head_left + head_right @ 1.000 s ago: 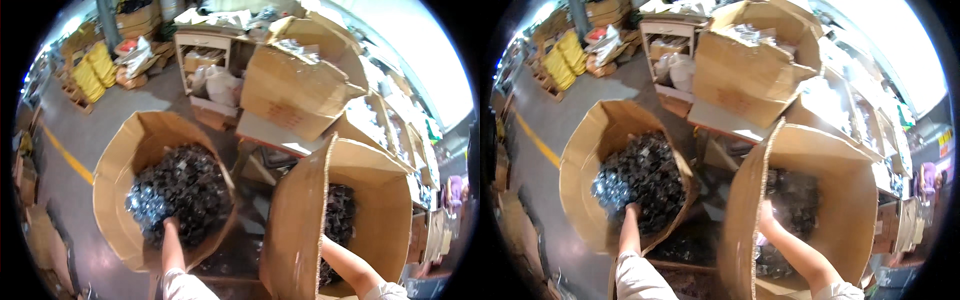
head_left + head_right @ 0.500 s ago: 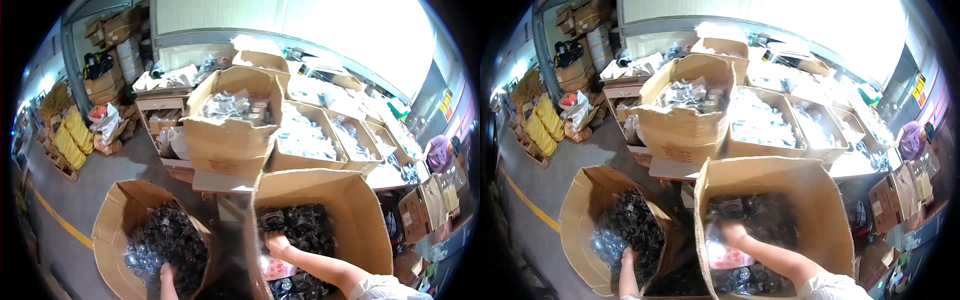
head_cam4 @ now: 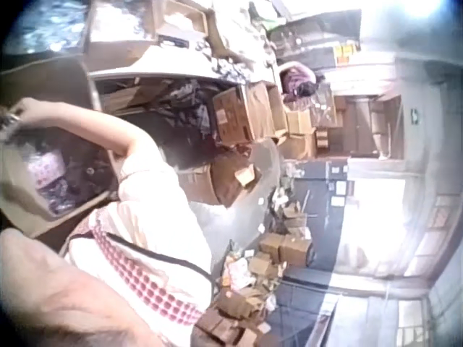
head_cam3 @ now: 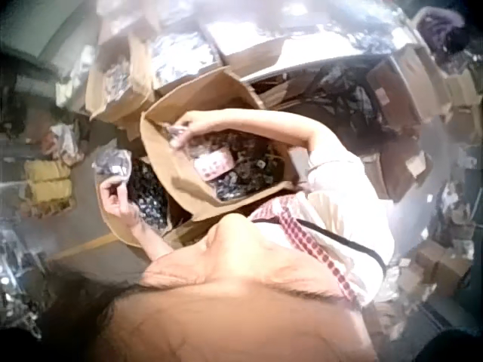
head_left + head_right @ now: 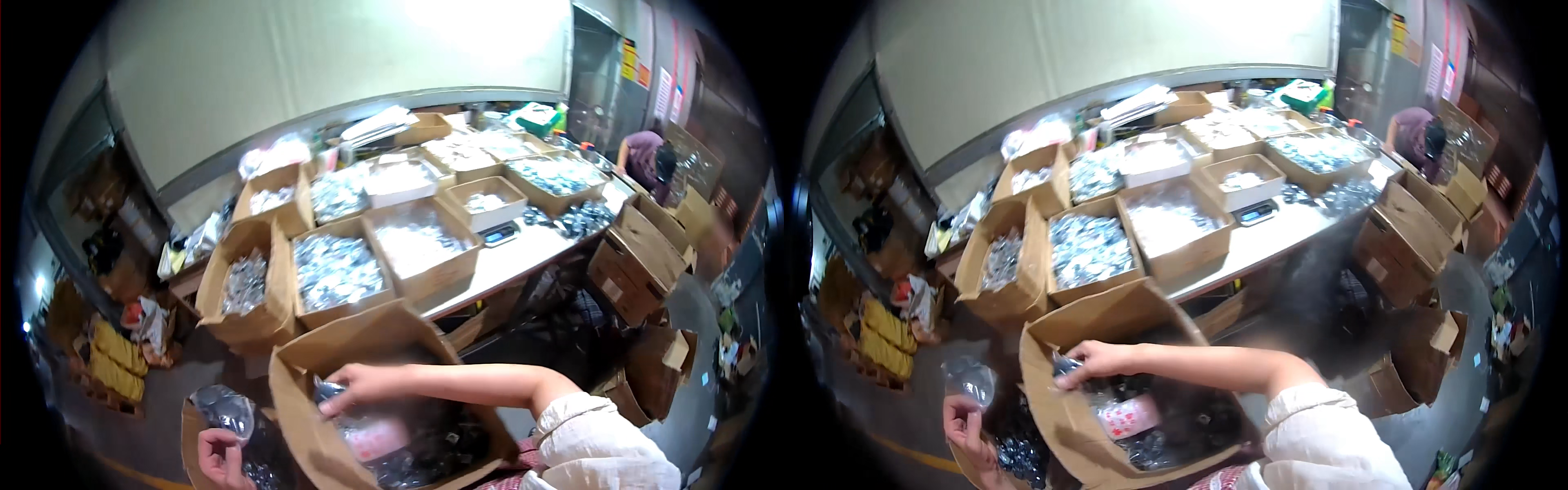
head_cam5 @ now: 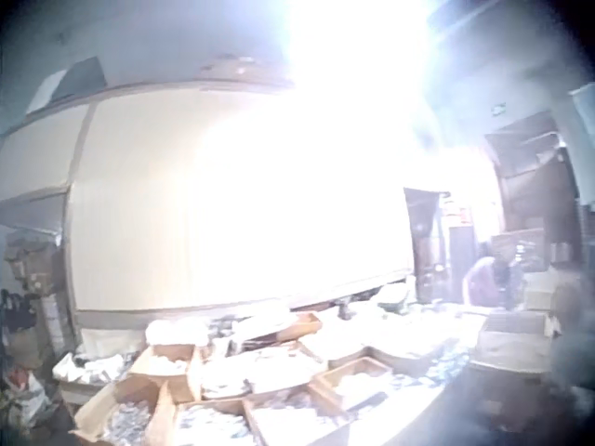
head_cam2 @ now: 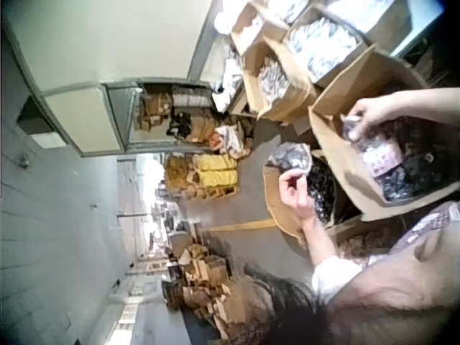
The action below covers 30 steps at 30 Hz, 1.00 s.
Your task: The person picks up metal components from boxes, weighs some on a scale, and puts others into large cardboard bins on the floor.
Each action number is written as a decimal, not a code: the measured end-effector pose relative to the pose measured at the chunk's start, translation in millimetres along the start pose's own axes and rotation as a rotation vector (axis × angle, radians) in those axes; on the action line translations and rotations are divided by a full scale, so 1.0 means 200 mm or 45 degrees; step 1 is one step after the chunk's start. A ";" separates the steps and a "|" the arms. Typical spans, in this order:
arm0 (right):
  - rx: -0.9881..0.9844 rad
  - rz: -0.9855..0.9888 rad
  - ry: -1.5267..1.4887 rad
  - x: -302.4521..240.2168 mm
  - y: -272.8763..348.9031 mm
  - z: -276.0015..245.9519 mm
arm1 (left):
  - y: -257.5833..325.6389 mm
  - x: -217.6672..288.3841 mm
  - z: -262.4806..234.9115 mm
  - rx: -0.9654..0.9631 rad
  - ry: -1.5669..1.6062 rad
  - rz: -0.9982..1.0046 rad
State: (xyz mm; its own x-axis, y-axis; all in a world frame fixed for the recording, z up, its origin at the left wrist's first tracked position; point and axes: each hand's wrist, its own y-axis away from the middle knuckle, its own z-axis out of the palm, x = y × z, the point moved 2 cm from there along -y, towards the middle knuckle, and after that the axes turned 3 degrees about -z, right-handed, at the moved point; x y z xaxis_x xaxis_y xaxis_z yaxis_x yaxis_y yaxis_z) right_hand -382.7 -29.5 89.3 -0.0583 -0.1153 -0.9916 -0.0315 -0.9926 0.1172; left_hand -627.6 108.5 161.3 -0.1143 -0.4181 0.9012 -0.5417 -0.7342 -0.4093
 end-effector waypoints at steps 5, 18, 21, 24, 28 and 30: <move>-0.231 -0.347 -1.237 0.04 0.78 -0.24 | 0.28 0.41 0.86 -0.666 0.018 0.252; 1.535 -0.043 0.003 0.80 2.62 -0.66 | 1.41 0.27 2.87 -1.846 0.407 -0.991; 1.506 0.141 -0.235 0.92 2.89 -0.73 | 1.64 0.15 3.13 -1.657 0.393 -1.343; 1.425 0.010 -0.475 1.23 3.10 -0.85 | 1.75 0.09 3.26 -1.481 0.299 -1.848; 1.889 -0.014 -0.819 1.73 3.69 -0.92 | 1.89 -0.46 3.42 -1.735 0.569 -2.600; 2.578 0.559 -0.376 2.22 4.04 -0.88 | 2.01 -0.45 3.54 -1.550 0.307 -2.382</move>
State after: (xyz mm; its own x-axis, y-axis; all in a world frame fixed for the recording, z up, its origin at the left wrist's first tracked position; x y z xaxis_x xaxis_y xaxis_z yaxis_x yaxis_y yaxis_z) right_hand -259.4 -890.2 -265.0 -0.4777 -0.0656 -0.8760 -0.7553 0.5399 0.3715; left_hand -244.4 -527.4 -185.8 0.9620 0.2610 0.0803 -0.2094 0.5161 0.8306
